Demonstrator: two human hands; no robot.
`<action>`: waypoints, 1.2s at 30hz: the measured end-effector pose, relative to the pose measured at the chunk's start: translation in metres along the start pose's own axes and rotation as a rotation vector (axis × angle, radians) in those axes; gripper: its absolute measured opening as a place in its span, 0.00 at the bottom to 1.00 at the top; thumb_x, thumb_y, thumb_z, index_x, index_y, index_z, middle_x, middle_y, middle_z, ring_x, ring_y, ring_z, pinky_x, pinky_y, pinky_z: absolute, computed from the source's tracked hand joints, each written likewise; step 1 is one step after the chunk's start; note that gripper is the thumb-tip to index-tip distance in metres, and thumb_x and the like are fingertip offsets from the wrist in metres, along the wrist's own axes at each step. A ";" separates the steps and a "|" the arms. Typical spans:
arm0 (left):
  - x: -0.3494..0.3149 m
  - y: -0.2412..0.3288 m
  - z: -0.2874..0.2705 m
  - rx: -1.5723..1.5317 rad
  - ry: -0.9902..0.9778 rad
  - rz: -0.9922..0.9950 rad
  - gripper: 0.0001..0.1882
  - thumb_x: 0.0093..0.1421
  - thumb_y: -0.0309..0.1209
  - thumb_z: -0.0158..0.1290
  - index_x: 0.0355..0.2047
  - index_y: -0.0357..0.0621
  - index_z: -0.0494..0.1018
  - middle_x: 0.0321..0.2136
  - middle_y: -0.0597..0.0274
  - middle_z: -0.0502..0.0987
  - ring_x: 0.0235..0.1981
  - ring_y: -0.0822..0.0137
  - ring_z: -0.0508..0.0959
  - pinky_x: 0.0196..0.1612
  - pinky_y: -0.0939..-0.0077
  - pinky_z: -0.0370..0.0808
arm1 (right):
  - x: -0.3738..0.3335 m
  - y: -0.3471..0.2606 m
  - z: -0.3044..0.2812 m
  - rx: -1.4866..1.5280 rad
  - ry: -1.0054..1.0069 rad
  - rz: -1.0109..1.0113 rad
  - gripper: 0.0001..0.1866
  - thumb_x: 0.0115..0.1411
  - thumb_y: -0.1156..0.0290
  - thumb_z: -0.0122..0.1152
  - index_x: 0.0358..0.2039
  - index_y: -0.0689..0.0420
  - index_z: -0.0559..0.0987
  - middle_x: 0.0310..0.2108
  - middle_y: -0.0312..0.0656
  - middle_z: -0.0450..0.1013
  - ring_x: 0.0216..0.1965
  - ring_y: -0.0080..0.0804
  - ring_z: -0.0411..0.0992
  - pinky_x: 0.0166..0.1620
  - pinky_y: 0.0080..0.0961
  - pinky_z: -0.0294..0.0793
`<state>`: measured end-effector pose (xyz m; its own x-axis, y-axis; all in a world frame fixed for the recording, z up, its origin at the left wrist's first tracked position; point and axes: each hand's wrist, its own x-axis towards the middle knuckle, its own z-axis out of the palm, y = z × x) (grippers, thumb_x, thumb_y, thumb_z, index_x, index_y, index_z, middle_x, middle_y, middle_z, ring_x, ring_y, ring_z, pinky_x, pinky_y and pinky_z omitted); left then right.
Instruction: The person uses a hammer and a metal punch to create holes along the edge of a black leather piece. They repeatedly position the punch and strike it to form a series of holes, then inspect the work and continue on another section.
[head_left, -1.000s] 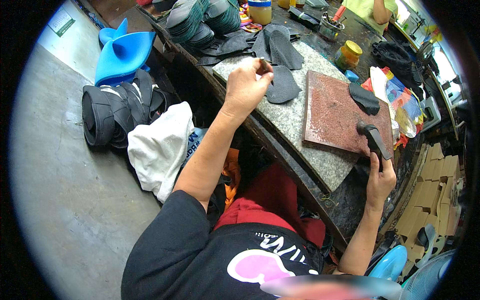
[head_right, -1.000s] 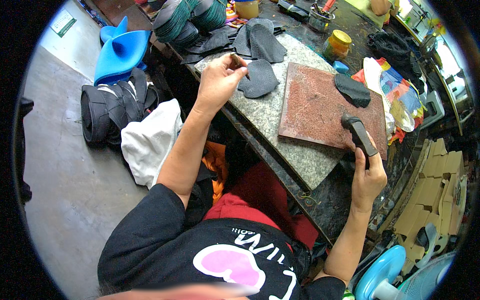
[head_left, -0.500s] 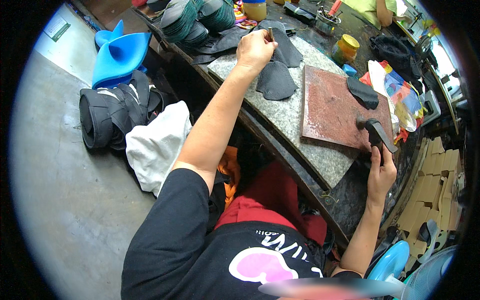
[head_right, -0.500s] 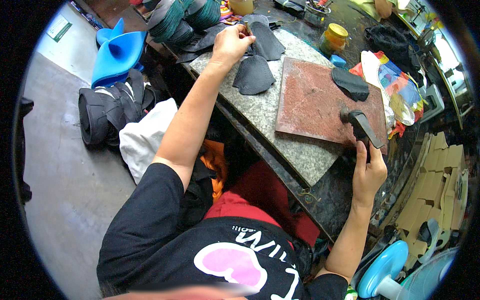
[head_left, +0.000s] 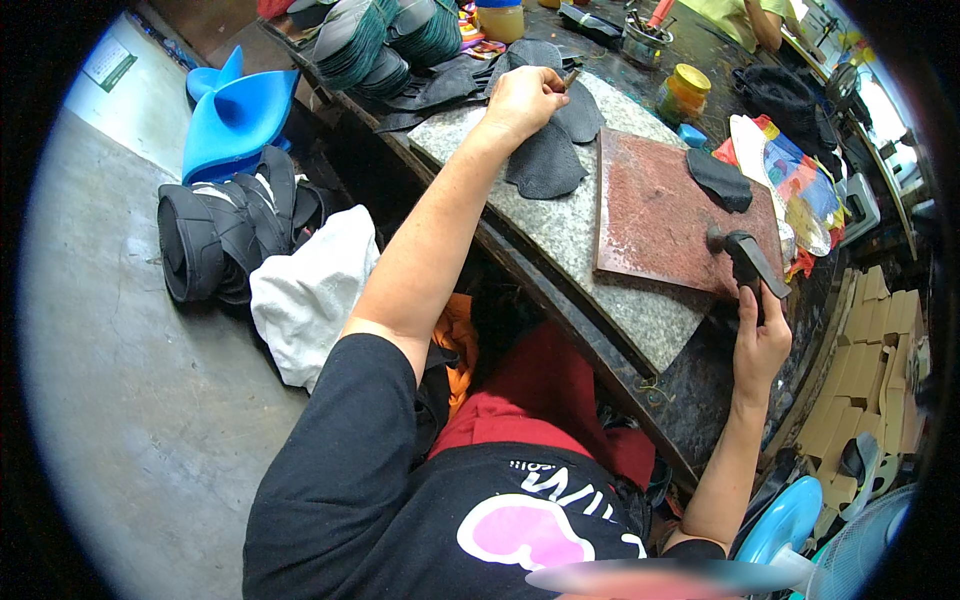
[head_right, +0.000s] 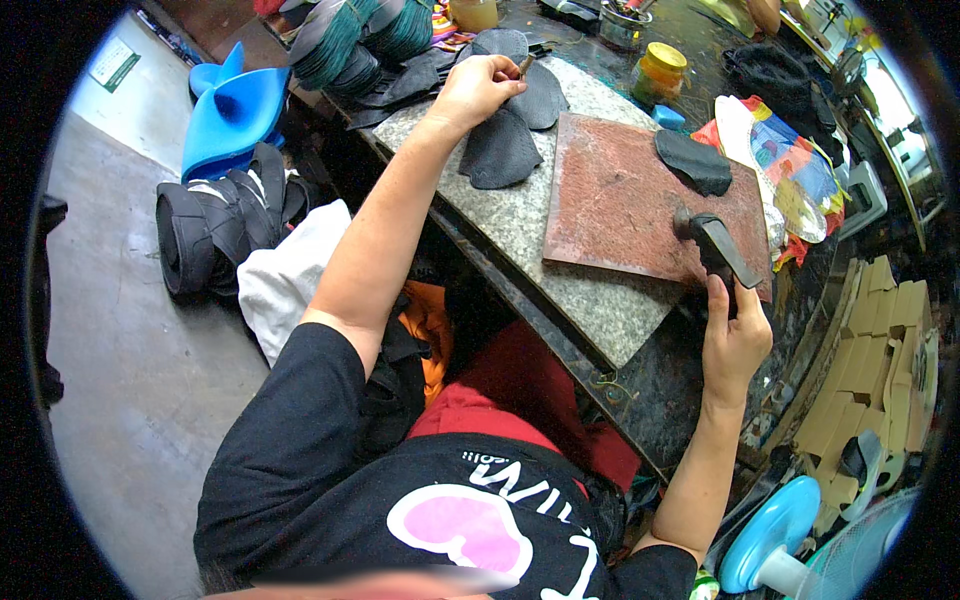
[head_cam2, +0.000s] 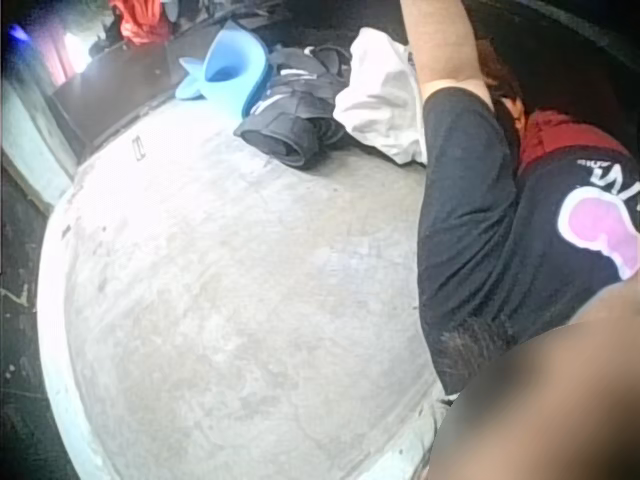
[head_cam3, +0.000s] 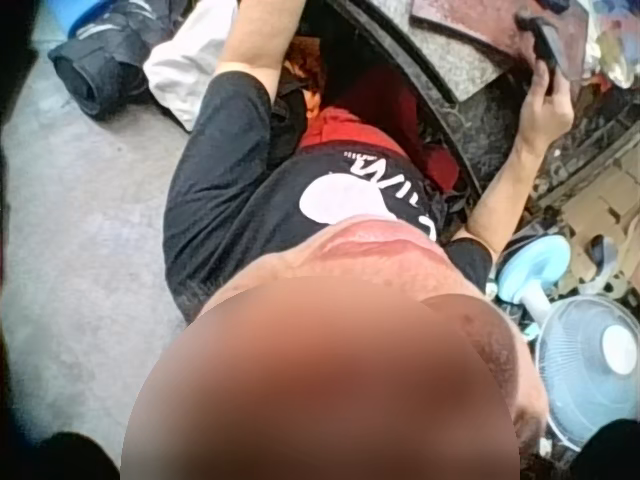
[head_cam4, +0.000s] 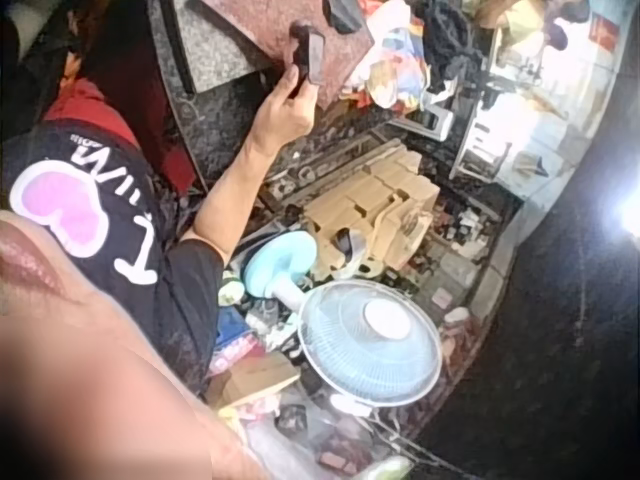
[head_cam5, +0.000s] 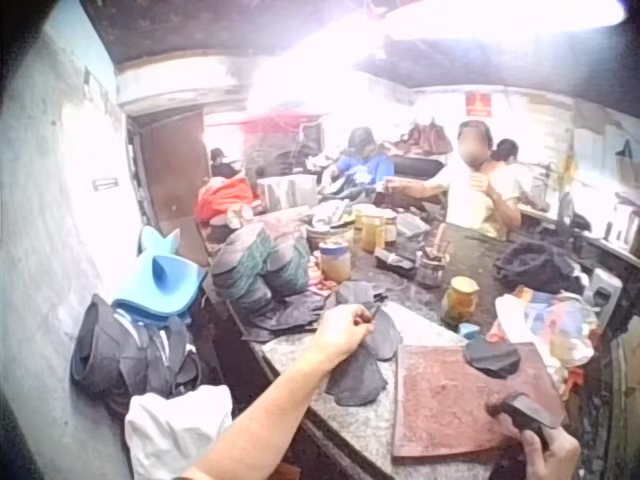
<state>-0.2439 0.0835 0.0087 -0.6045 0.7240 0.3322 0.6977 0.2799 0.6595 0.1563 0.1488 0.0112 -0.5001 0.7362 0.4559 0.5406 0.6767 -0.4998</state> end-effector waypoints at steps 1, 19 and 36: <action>0.000 0.000 0.001 -0.026 -0.029 -0.023 0.18 0.50 0.39 0.62 0.38 0.42 0.80 0.32 0.50 0.81 0.36 0.57 0.81 0.45 0.68 0.74 | 0.000 -0.001 0.000 -0.006 -0.009 0.021 0.20 0.63 0.63 0.59 0.46 0.68 0.77 0.35 0.44 0.78 0.35 0.24 0.73 0.40 0.21 0.71; -0.001 -0.001 0.002 -0.090 0.128 0.177 0.14 0.46 0.34 0.65 0.33 0.44 0.81 0.27 0.57 0.80 0.30 0.66 0.79 0.38 0.74 0.75 | 0.003 -0.006 0.003 -0.012 0.113 -0.128 0.14 0.63 0.60 0.57 0.41 0.57 0.79 0.29 0.49 0.76 0.28 0.46 0.74 0.32 0.32 0.70; -0.101 0.081 0.004 -0.852 -0.520 -0.075 0.12 0.55 0.31 0.62 0.36 0.38 0.77 0.28 0.69 0.76 0.27 0.79 0.74 0.33 0.84 0.72 | 0.003 -0.013 -0.004 -0.283 0.127 -0.193 0.20 0.53 0.63 0.66 0.48 0.39 0.79 0.32 0.35 0.73 0.31 0.34 0.71 0.36 0.33 0.72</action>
<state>-0.1247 0.0359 0.0263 -0.2498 0.9659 0.0682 0.0329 -0.0619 0.9975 0.1504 0.1424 0.0215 -0.5331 0.5772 0.6185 0.6190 0.7645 -0.1799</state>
